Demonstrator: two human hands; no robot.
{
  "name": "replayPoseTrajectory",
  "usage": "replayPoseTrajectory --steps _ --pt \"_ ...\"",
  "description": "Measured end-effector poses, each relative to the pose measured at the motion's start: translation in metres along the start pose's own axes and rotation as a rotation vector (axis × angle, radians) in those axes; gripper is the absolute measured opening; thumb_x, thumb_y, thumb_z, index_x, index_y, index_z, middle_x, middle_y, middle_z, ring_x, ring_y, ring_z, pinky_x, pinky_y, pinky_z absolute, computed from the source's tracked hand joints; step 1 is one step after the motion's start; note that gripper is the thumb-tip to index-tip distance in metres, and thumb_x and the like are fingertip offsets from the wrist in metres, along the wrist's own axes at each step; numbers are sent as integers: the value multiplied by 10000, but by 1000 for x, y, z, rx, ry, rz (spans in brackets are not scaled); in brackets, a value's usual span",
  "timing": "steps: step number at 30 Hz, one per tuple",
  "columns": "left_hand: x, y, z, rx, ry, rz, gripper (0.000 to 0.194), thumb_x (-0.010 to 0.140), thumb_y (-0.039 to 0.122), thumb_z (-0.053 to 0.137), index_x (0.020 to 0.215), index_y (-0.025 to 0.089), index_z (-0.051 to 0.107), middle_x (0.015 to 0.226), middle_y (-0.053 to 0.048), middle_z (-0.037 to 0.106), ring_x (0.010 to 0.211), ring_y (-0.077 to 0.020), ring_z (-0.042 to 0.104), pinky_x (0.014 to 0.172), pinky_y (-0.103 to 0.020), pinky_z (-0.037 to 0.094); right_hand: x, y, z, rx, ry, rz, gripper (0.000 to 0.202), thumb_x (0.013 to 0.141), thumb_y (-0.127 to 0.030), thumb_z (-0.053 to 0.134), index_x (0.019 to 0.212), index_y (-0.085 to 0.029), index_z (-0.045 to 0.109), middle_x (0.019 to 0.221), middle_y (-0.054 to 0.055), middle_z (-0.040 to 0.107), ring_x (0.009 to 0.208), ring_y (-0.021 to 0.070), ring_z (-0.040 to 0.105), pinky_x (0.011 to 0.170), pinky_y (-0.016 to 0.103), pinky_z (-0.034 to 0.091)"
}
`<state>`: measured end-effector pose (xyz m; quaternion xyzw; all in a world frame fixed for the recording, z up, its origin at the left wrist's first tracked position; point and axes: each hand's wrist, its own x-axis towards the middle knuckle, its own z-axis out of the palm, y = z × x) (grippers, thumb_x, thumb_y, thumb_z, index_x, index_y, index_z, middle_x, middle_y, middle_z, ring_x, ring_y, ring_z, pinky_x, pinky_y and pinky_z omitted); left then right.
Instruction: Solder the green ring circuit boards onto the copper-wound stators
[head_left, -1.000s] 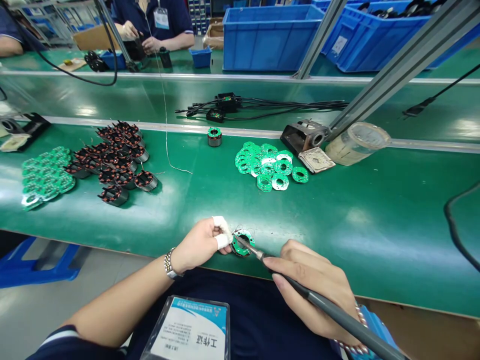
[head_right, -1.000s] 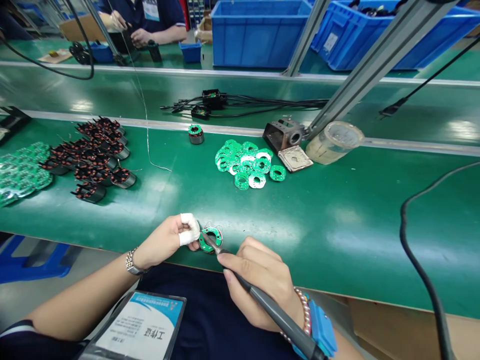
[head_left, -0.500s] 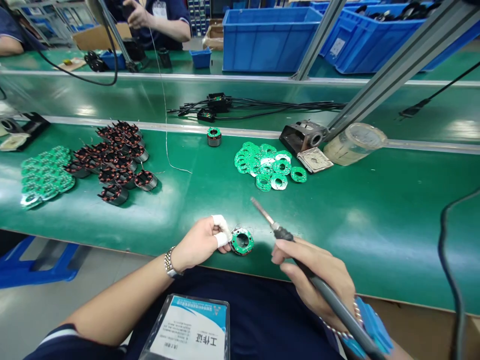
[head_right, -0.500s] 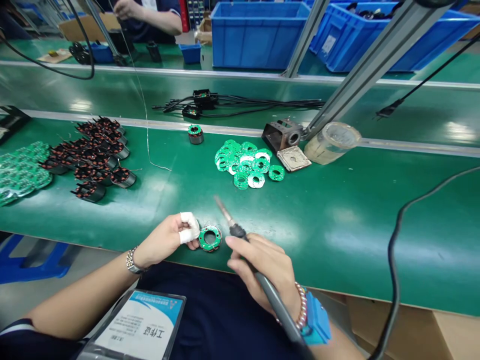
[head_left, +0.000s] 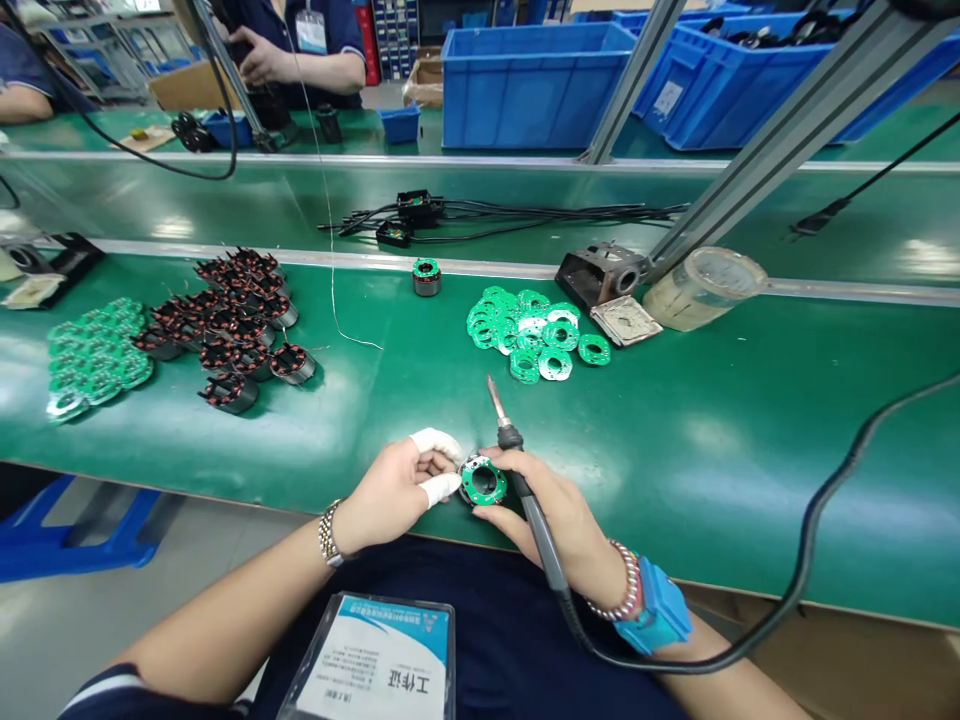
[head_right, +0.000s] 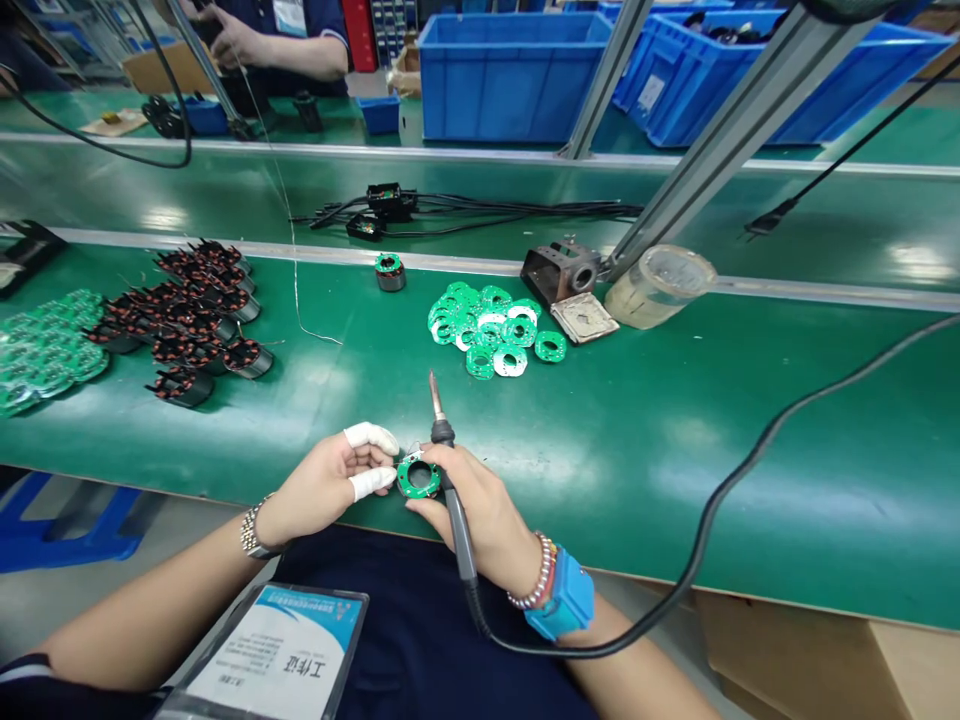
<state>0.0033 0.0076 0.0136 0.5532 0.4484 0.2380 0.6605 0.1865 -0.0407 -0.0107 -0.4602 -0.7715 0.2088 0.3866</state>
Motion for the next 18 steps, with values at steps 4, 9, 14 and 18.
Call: replayPoseTrajectory --steps 4,9,14,18 --pt "-1 -1 -6 133 -35 97 128 742 202 558 855 164 512 669 20 546 596 -100 543 606 -236 462 1 0 0 5 -19 1 312 808 -223 566 1095 -200 448 994 99 623 895 205 634 754 330 547" --pt "-7 -10 -14 736 7 460 188 808 262 533 974 186 579 881 -65 637 810 -179 589 752 -313 481 1 0 1 22 -13 -3 322 802 -216 565 1099 -202 444 995 99 621 874 203 637 745 336 548" --pt "-11 -18 -15 1060 74 703 245 871 177 379 964 159 605 869 -96 652 793 -180 580 705 -300 481 0 1 2 23 -15 2 317 804 -214 564 1095 -199 439 993 107 616 903 212 627 749 345 546" --pt "-11 -18 -14 1214 91 805 266 862 141 355 869 153 621 837 -91 650 732 -167 565 625 -272 457 0 2 3 22 -16 -14 308 810 -212 556 1094 -191 438 981 107 614 891 209 627 743 339 546"
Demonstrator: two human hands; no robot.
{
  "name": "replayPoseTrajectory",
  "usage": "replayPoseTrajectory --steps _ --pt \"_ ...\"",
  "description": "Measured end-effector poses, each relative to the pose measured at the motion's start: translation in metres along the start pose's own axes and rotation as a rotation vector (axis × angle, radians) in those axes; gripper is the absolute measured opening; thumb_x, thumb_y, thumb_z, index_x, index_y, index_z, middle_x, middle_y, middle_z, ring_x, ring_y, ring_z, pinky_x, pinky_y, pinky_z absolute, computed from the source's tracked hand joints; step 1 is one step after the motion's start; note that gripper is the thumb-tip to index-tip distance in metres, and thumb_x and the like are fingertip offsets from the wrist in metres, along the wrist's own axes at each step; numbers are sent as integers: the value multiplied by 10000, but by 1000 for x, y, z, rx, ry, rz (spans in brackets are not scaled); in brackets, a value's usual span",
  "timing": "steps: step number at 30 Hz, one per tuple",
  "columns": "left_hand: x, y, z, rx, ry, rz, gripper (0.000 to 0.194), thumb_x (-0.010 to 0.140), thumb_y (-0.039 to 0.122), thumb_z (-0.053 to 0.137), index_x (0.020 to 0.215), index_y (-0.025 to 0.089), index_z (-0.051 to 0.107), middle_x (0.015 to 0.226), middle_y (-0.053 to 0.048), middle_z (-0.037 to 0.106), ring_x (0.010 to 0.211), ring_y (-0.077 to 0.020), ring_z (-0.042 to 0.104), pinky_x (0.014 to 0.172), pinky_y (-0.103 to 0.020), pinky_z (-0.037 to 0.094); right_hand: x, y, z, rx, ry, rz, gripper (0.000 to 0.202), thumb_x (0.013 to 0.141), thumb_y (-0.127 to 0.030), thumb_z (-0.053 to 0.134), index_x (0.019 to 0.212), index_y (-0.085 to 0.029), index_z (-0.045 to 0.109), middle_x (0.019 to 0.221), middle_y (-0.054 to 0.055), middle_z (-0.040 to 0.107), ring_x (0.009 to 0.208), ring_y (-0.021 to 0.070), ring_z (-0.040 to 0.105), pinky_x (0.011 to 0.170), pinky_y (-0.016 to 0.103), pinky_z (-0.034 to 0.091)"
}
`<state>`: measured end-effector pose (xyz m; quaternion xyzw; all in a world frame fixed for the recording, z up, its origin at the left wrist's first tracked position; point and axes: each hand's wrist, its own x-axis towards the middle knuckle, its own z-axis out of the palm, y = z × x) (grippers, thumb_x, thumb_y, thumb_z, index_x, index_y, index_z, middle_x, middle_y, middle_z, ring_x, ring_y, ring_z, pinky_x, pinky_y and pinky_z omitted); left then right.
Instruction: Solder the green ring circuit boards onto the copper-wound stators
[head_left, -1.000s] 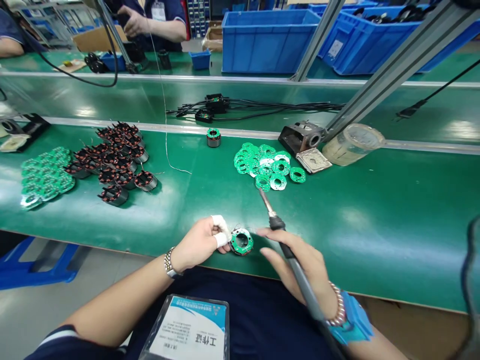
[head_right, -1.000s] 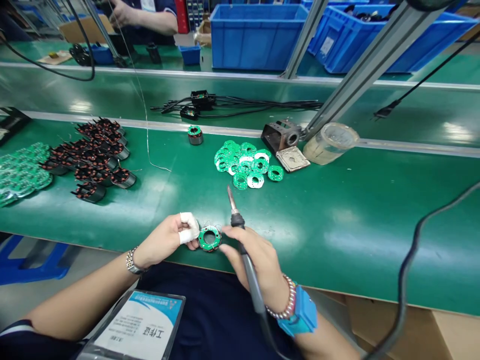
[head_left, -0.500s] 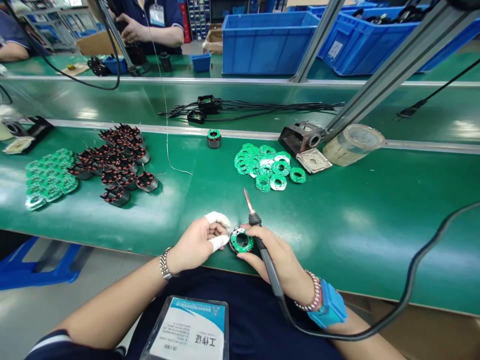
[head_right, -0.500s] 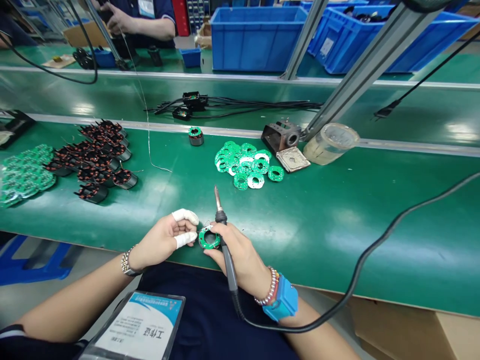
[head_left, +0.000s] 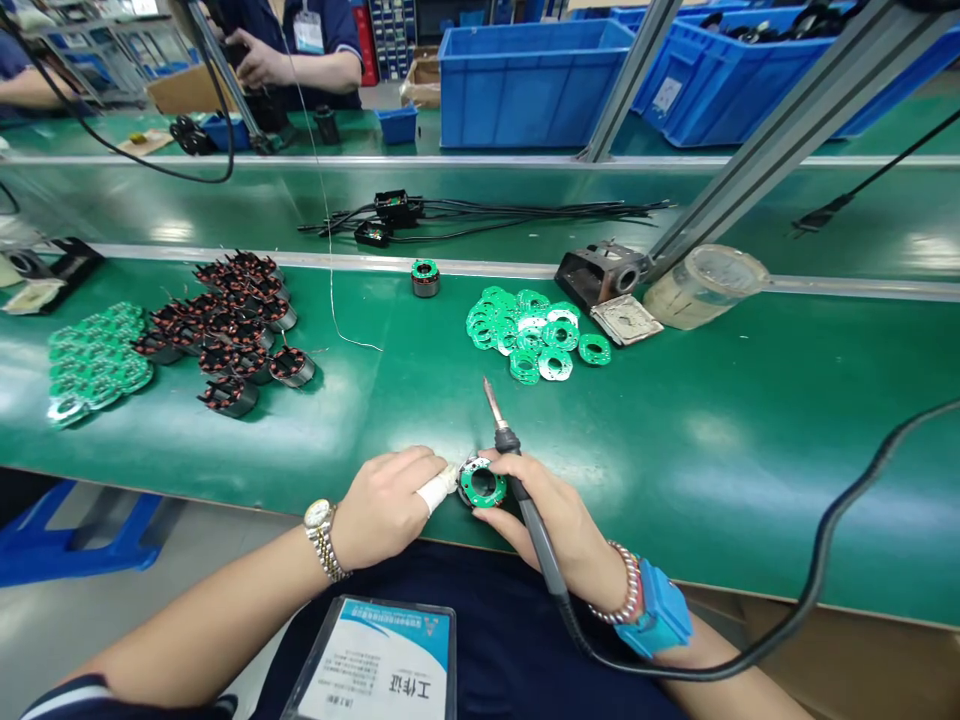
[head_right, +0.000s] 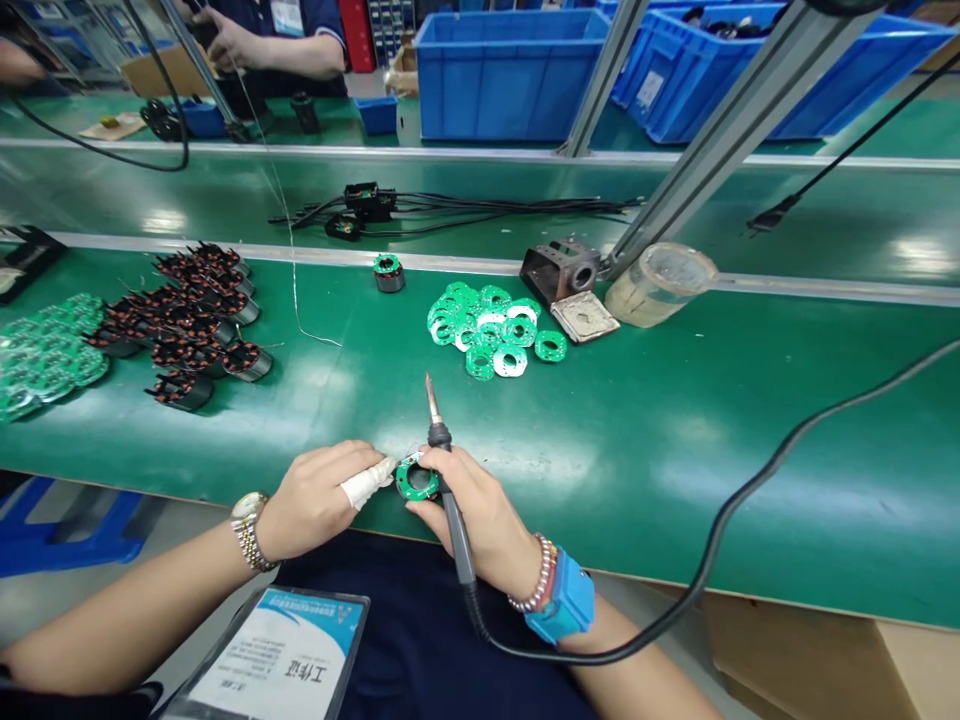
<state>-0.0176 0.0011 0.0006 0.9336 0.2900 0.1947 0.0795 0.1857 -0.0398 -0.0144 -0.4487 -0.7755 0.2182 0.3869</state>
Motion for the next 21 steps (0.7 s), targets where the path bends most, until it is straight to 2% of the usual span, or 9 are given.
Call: replayPoseTrajectory --steps 4,7,10,13,15,18,21 --pt "3 5 8 89 61 35 218 831 169 424 735 153 619 734 -86 634 666 -172 543 583 -282 439 0 -2 1 -16 21 -12 291 815 -213 552 1083 -182 442 970 111 615 898 215 625 743 339 545" --pt "2 13 18 66 131 -103 207 825 195 459 678 164 602 663 -72 615 615 -163 536 576 -285 449 0 -6 3 -49 56 3 265 819 -208 548 1063 -186 446 971 110 615 898 216 624 740 337 545" --pt "-5 22 25 -61 185 -210 167 830 152 451 889 155 607 815 -95 653 766 -185 596 717 -311 495 0 -10 5 -68 89 19 253 820 -201 548 1051 -189 445 977 108 614 894 214 624 741 330 545" --pt "-14 29 32 -163 165 -207 371 830 118 440 1200 151 458 1088 -133 610 1050 -232 552 901 -366 465 -1 -11 8 -72 113 24 245 823 -202 546 1046 -193 446 977 108 615 892 212 627 741 327 545" --pt "-18 32 37 -187 157 -212 483 831 126 443 1300 156 332 1216 -155 535 1181 -260 463 963 -410 430 0 -8 9 -70 113 31 243 826 -198 543 1048 -196 445 986 109 617 906 211 627 752 326 543" --pt "-18 33 41 -297 165 -269 498 833 142 440 1304 154 282 1317 -175 441 1241 -258 402 980 -428 421 4 0 6 -19 54 0 271 826 -190 540 1073 -201 429 1044 117 613 956 202 620 798 321 534" --pt "-13 29 36 -504 139 -398 355 828 138 444 1176 176 383 1261 -144 509 1177 -219 484 954 -385 453 7 7 -2 37 -11 -20 324 816 -178 548 1104 -208 403 1175 136 565 1085 209 562 884 342 497"
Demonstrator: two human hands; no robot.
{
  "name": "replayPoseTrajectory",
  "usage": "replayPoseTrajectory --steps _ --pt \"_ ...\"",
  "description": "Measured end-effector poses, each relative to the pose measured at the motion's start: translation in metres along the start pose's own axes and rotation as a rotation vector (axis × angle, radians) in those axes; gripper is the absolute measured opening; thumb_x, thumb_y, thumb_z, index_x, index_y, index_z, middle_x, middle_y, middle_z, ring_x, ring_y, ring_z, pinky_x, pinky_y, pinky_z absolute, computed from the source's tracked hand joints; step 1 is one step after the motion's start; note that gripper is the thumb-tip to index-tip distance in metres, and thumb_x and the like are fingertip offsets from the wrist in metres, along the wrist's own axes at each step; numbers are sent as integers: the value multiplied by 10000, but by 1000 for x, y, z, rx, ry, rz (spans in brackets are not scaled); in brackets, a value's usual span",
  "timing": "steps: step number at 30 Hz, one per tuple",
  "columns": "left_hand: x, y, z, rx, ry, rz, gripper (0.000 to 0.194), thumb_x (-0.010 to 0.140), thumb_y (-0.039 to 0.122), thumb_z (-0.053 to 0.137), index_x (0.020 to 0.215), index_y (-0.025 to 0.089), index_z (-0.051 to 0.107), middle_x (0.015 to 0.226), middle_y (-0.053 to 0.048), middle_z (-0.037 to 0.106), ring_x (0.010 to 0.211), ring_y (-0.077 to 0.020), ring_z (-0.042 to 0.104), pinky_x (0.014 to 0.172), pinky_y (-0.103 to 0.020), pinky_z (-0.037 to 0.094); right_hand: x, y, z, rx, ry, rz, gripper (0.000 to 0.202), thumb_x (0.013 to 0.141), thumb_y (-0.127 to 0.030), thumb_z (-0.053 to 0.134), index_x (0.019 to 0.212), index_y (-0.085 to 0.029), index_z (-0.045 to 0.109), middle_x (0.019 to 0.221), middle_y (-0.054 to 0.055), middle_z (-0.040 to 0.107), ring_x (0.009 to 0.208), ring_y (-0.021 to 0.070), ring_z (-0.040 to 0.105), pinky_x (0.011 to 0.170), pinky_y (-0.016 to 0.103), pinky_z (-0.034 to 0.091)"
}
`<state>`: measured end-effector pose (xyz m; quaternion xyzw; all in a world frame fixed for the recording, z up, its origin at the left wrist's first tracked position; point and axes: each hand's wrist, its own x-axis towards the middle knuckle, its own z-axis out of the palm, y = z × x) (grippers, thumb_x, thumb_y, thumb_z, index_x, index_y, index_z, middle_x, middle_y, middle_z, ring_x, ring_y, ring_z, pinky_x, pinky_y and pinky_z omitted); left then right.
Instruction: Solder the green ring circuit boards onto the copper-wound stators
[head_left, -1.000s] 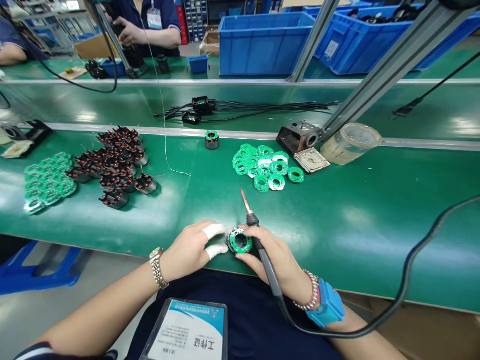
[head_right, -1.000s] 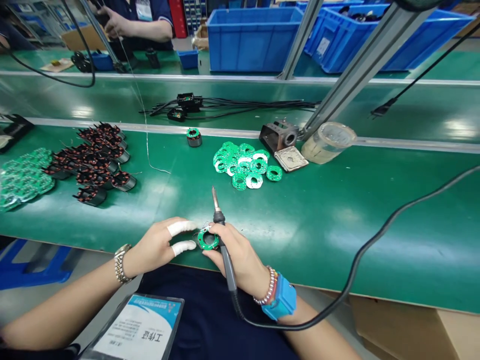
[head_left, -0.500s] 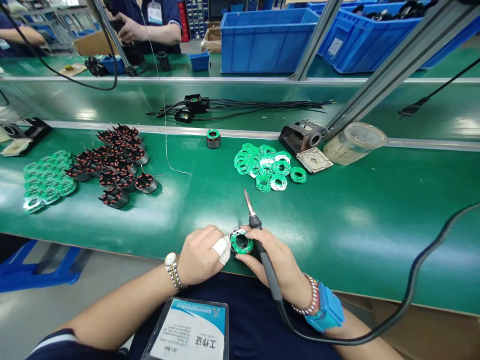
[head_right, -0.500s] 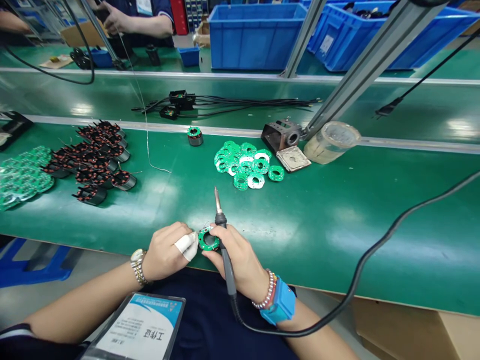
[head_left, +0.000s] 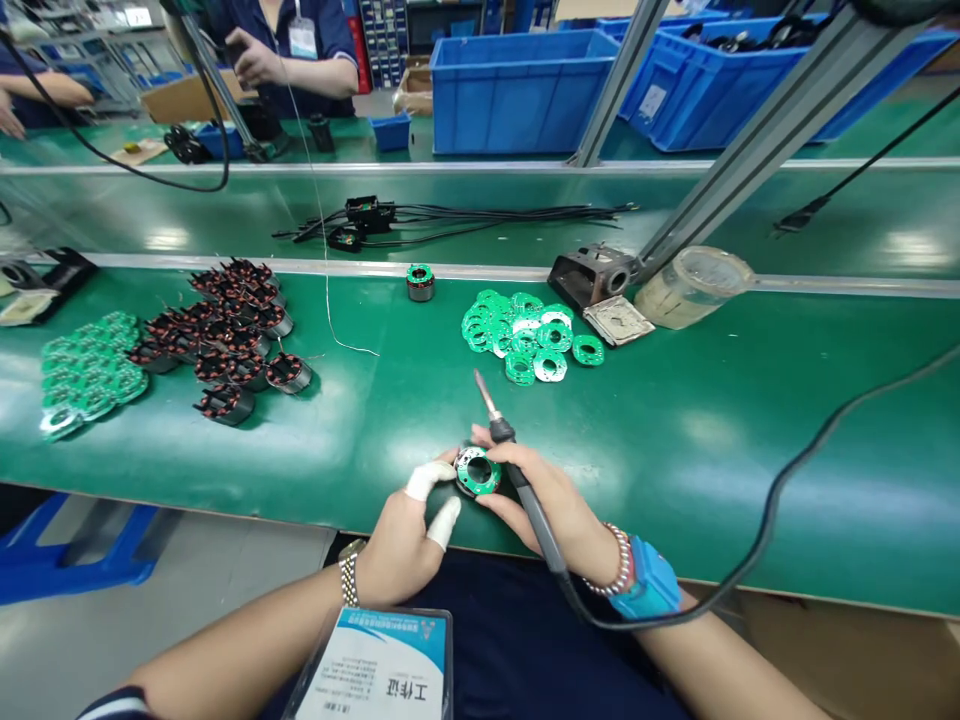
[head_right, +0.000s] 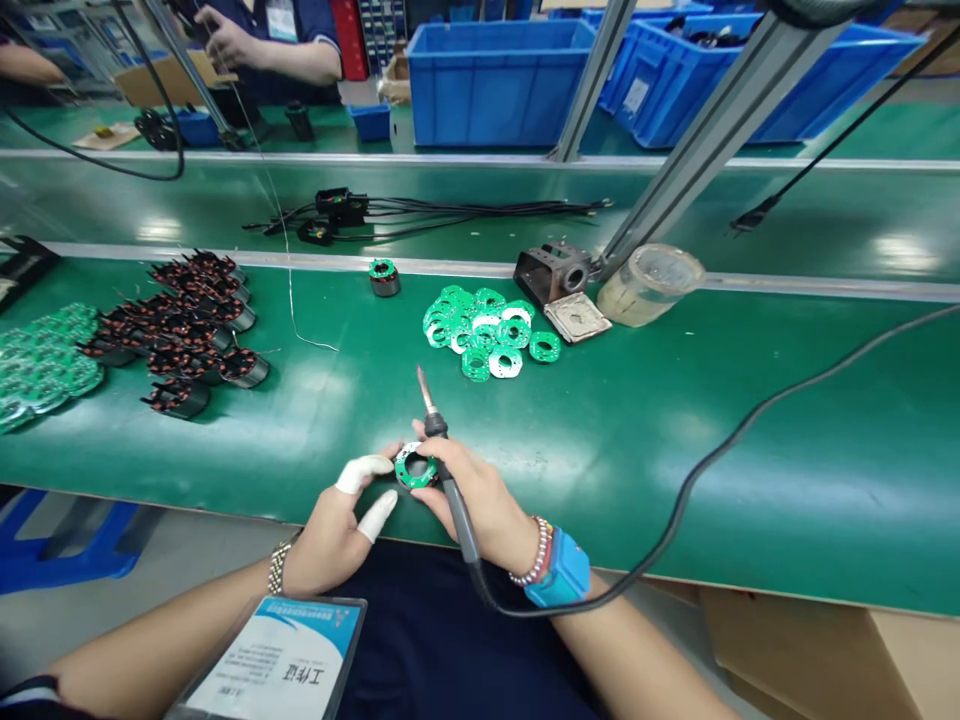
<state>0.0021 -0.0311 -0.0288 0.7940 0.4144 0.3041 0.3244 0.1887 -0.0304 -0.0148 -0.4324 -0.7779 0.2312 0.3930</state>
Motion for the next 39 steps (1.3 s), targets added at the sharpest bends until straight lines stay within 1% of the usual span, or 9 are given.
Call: replayPoseTrajectory --steps 3,6,15,20,23,27,32,36,39 --pt "7 -2 -11 -102 -23 -83 292 826 161 472 1113 190 428 1121 -100 615 1061 -196 578 915 -355 482 -2 0 -8 -7 16 50 419 780 -197 601 1138 -204 384 1251 161 507 1149 229 513 932 379 462" --pt "17 -8 -22 -66 -85 -20 333 829 215 508 1155 196 445 1013 -62 672 953 -182 632 870 -330 505 -7 -3 -12 -11 -3 72 465 756 -222 641 1150 -197 395 1222 163 526 1147 234 514 934 384 459" --pt "69 -22 -51 207 -284 587 213 881 278 438 908 159 612 819 -72 688 753 -155 637 694 -265 514 -4 2 -8 55 -57 -13 379 805 -180 577 1132 -208 385 1172 145 570 1162 203 503 935 358 459" --pt "74 -27 -51 277 -264 744 244 888 186 367 844 138 602 753 -76 673 698 -152 616 643 -263 508 -3 4 -9 48 -52 -27 367 807 -195 579 1125 -205 395 1183 151 565 1151 204 513 934 355 460" --pt "63 -23 -44 354 -190 696 224 874 189 391 819 137 602 705 -73 654 634 -155 596 585 -270 500 -4 3 -8 47 -43 -26 371 809 -188 576 1132 -202 395 1191 155 560 1144 202 520 937 353 458" --pt "36 -11 -31 362 -39 493 147 830 168 459 826 137 603 720 -76 647 632 -159 599 577 -278 509 -7 2 -5 43 -16 -23 370 810 -179 575 1134 -200 396 1181 159 566 1149 202 515 947 362 450" --pt "13 -1 -18 230 -43 262 272 812 111 440 1056 150 554 923 -98 652 836 -185 626 737 -321 537 -8 3 -1 53 3 -22 354 818 -178 563 1127 -210 395 1184 154 567 1142 203 522 940 367 459" --pt "12 2 -12 84 -45 108 341 832 145 444 1172 170 453 1216 -131 543 1116 -211 529 914 -371 478 -1 7 -2 64 -10 -22 337 824 -172 550 1119 -221 395 1219 145 542 1141 200 524 935 367 466" --pt "12 2 -9 -39 -7 -46 335 819 159 481 1150 179 430 1234 -124 538 1128 -210 527 948 -386 456 4 5 -5 22 32 16 342 814 -149 549 1116 -210 401 1209 145 548 1150 204 515 951 372 452"
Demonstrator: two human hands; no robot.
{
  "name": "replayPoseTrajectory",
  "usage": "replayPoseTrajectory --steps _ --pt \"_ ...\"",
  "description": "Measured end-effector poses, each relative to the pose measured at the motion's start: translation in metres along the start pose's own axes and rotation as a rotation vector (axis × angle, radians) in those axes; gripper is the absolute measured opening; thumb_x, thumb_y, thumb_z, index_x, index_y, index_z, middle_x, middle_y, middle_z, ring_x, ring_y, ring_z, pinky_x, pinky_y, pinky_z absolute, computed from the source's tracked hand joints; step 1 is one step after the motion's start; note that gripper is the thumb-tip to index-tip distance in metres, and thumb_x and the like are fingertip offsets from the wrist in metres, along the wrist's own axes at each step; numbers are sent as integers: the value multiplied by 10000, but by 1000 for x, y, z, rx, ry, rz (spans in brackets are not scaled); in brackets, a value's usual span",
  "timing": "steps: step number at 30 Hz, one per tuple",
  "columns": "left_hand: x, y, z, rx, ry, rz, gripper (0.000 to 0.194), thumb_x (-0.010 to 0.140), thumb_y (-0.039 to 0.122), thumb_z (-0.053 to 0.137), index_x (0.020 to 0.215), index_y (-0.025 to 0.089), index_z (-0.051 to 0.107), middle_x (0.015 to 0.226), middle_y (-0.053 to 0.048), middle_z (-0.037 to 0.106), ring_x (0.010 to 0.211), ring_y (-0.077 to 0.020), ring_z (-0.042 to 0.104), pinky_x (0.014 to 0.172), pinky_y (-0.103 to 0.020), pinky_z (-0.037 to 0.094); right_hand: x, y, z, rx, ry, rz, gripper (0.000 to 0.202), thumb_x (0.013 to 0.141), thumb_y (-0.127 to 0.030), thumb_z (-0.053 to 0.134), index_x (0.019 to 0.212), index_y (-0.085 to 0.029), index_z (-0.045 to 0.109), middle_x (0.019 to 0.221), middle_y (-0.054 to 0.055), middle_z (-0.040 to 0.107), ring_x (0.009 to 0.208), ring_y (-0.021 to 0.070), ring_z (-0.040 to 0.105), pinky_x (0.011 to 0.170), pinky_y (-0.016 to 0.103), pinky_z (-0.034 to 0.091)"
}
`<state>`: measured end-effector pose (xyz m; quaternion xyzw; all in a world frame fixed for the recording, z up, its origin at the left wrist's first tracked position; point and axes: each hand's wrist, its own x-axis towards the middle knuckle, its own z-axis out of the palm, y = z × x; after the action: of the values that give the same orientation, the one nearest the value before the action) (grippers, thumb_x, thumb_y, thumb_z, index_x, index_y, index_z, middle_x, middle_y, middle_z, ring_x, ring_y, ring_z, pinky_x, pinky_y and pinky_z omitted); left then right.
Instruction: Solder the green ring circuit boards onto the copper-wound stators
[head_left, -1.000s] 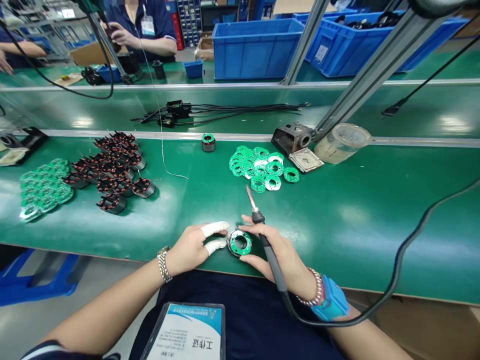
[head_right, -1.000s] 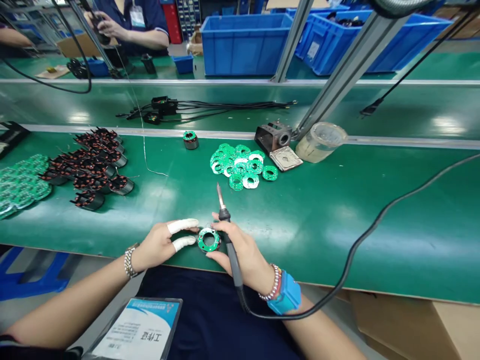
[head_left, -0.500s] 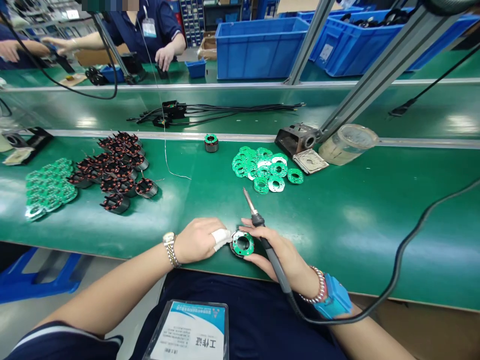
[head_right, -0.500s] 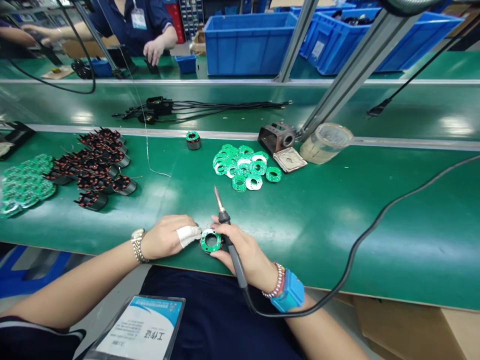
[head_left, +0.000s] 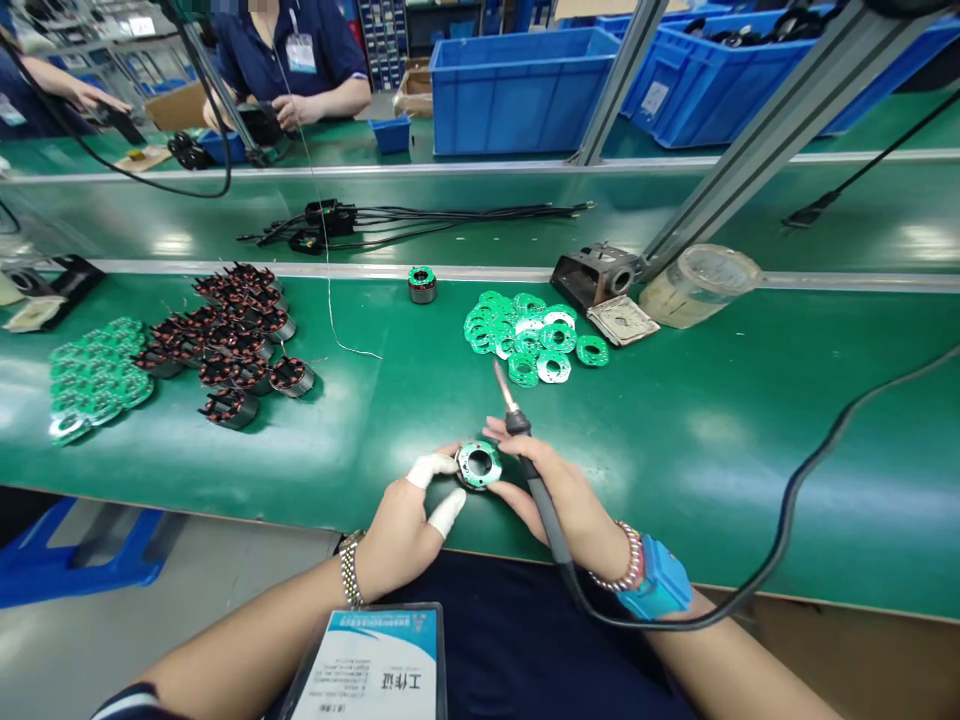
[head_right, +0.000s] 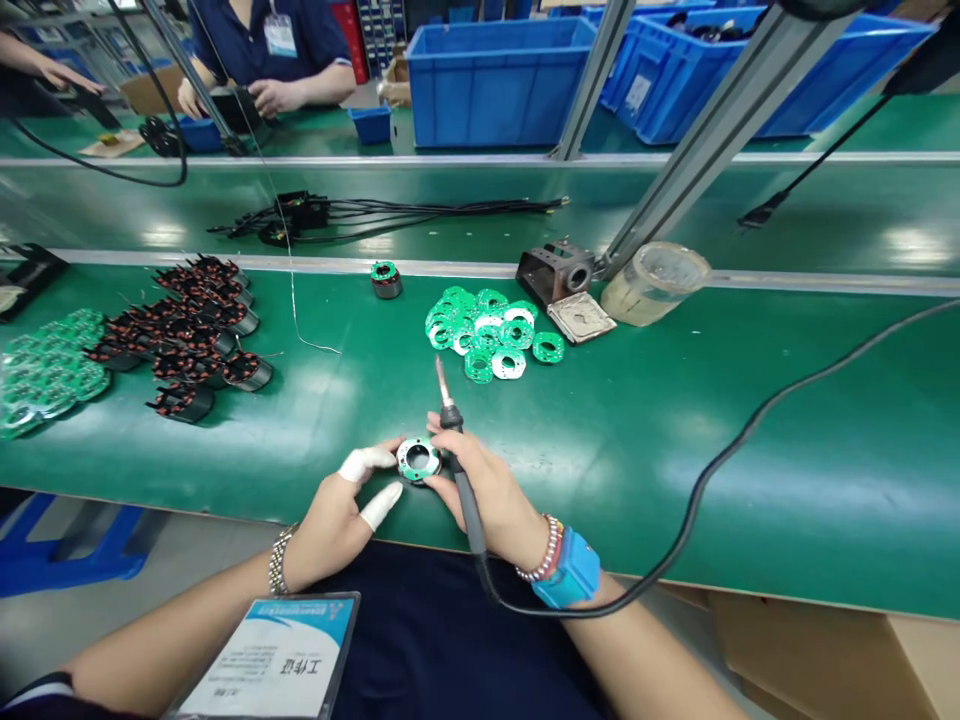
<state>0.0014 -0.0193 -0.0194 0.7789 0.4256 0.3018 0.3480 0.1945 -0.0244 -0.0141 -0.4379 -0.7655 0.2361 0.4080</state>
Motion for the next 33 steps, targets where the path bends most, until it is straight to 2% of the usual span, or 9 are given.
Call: replayPoseTrajectory --steps 2,5,9,12,16,20,23,27,33 --pt "-2 -1 0 -44 31 -68 321 811 163 499 1126 186 439 1162 -111 590 1069 -209 570 933 -388 470 -1 -5 -3 -24 14 36 391 791 -158 575 1135 -196 393 1217 157 537 1138 215 525 951 374 452" --pt "-3 -3 -2 -54 -2 -29 357 822 165 495 1171 186 422 1045 -88 651 964 -194 625 870 -364 514 -6 -10 -4 -49 9 56 433 773 -175 603 1149 -189 389 1209 162 540 1141 226 521 940 368 462" --pt "8 -7 -11 102 -10 204 262 848 201 486 1108 195 516 892 -46 691 806 -163 660 730 -295 555 -9 -9 -1 -62 5 42 387 800 -172 570 1143 -210 394 1204 149 546 1124 220 537 927 374 474" --pt "19 -14 -19 232 -4 425 194 858 199 473 1017 187 584 872 -52 688 787 -154 653 714 -282 547 -7 -6 -1 -56 -7 28 385 805 -184 569 1146 -215 393 1212 145 544 1096 221 559 923 379 478" --pt "28 -19 -24 299 -24 537 177 861 182 464 969 141 598 843 -79 683 769 -158 640 696 -290 539 -5 -6 -4 -62 0 20 370 801 -180 575 1130 -211 408 1205 137 555 1081 220 571 916 367 486" --pt "30 -14 -18 292 1 459 171 863 181 450 904 141 612 797 -74 673 713 -156 625 653 -286 528 -6 -8 -2 -81 13 6 337 802 -174 570 1106 -206 427 1193 133 567 1076 215 575 903 357 498" --pt "27 -6 -6 241 76 272 151 847 196 470 835 155 615 731 -57 654 660 -156 612 604 -284 521 -7 -11 3 -120 61 13 321 807 -170 560 1102 -196 435 1178 137 576 1083 218 569 904 362 500" --pt "14 5 8 20 195 31 99 822 192 502 800 168 597 740 -42 634 675 -148 611 606 -271 531 -11 -15 9 -180 136 36 317 819 -183 541 1115 -200 426 1184 142 573 1067 229 579 888 378 516" --pt "1 8 14 -35 73 8 267 778 154 539 1042 191 528 967 -80 583 871 -187 595 772 -345 523 -12 -11 15 -224 181 -5 317 826 -206 534 1128 -197 439 1181 150 576 1028 255 602 853 393 537"
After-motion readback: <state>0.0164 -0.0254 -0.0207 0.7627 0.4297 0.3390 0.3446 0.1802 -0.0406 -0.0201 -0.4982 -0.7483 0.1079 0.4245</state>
